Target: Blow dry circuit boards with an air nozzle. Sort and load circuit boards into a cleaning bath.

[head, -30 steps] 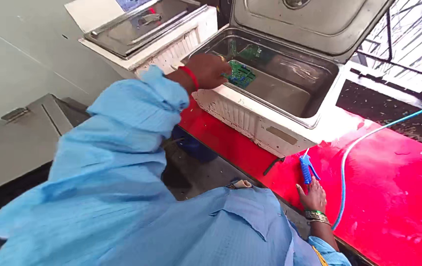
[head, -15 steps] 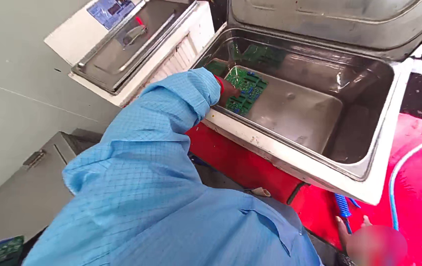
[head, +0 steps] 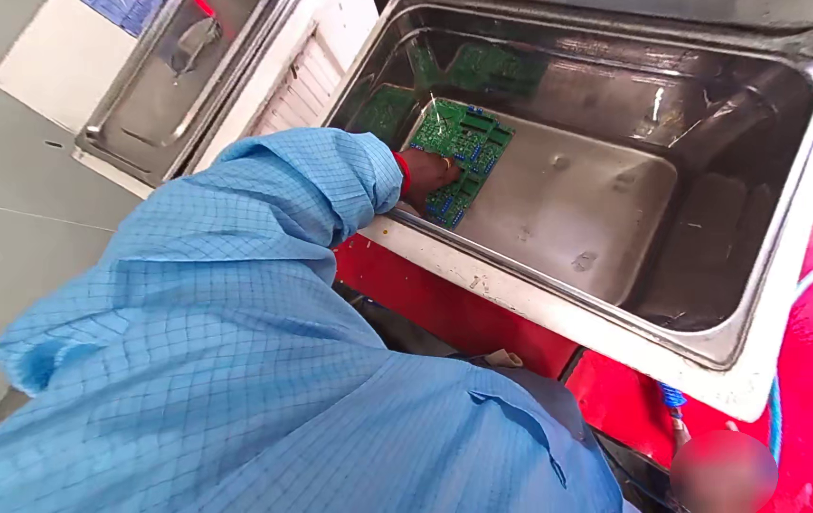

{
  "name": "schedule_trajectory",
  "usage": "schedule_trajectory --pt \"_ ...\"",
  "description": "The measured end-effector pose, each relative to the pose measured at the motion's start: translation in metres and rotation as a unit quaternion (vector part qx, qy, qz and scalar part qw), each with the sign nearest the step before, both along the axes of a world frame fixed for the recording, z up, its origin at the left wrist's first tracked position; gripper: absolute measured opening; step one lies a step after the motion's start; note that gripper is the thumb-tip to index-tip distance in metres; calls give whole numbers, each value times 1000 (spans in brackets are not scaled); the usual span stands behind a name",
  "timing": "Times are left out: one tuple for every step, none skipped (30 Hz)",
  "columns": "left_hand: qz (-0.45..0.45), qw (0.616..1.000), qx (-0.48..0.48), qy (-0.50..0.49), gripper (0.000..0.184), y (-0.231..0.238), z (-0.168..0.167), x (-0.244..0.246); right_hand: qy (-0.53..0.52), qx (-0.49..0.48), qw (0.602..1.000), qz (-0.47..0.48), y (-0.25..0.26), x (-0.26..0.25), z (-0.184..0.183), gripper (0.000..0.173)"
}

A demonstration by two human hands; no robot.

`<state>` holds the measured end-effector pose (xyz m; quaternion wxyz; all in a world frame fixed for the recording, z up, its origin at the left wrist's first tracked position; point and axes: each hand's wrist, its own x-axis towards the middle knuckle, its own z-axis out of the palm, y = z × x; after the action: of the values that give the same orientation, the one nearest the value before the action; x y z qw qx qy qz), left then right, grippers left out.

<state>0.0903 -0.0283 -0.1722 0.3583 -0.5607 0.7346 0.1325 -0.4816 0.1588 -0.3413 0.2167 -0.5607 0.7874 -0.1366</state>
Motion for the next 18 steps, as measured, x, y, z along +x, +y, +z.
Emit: schedule_trajectory --pt "-7 1000 -1 5 92 -1 -1 -1 0 1 1000 0 0 1 0 73" --pt "-10 1000 -1 10 92 -3 -1 -3 4 0 1000 -2 0 2 1 72" --pt "-7 1000 -3 15 91 -4 1 -6 5 1 1000 -2 -1 2 2 71" --pt "4 999 -13 31 90 -4 5 -8 7 0 1000 -2 -2 4 3 70" --pt "16 998 -27 60 89 -3 9 -9 9 -3 1000 4 -3 5 4 70" --pt "24 994 -46 100 87 -2 13 -9 9 -5 1000 15 -5 7 6 70" --pt "34 985 -67 153 83 -1 16 -8 3 -13 1000 29 -6 8 8 70" --pt "43 977 -78 194 80 -1 18 -8 -6 -20 999 44 -7 10 11 70" --pt "55 969 -83 226 78 0 21 -8 -13 -21 998 60 -8 11 14 70" --pt "73 959 -86 259 78 0 24 -5 -16 -21 997 76 -11 14 17 69" --pt "99 946 -91 294 78 1 28 -1 -19 -19 996 90 -15 17 18 68" --pt "123 931 -101 329 76 2 32 2 -24 -14 994 101 -20 19 20 67" --pt "140 919 -109 352 74 5 38 5 -26 -6 994 111 -26 22 20 67" --pt "163 904 -122 375 74 10 47 7 -23 -2 993 120 -31 25 18 68" --pt "184 886 -144 402 73 15 56 7 -20 2 992 125 -35 29 15 69" --pt "223 847 -165 453 65 21 66 5 -19 15 992 127 -40 33 12 72" --pt "252 814 -196 485 54 29 74 3 -17 37 991 126 -45 37 12 75" --pt "281 756 -237 541 39 35 79 0 -16 57 991 124 -49 42 12 79"
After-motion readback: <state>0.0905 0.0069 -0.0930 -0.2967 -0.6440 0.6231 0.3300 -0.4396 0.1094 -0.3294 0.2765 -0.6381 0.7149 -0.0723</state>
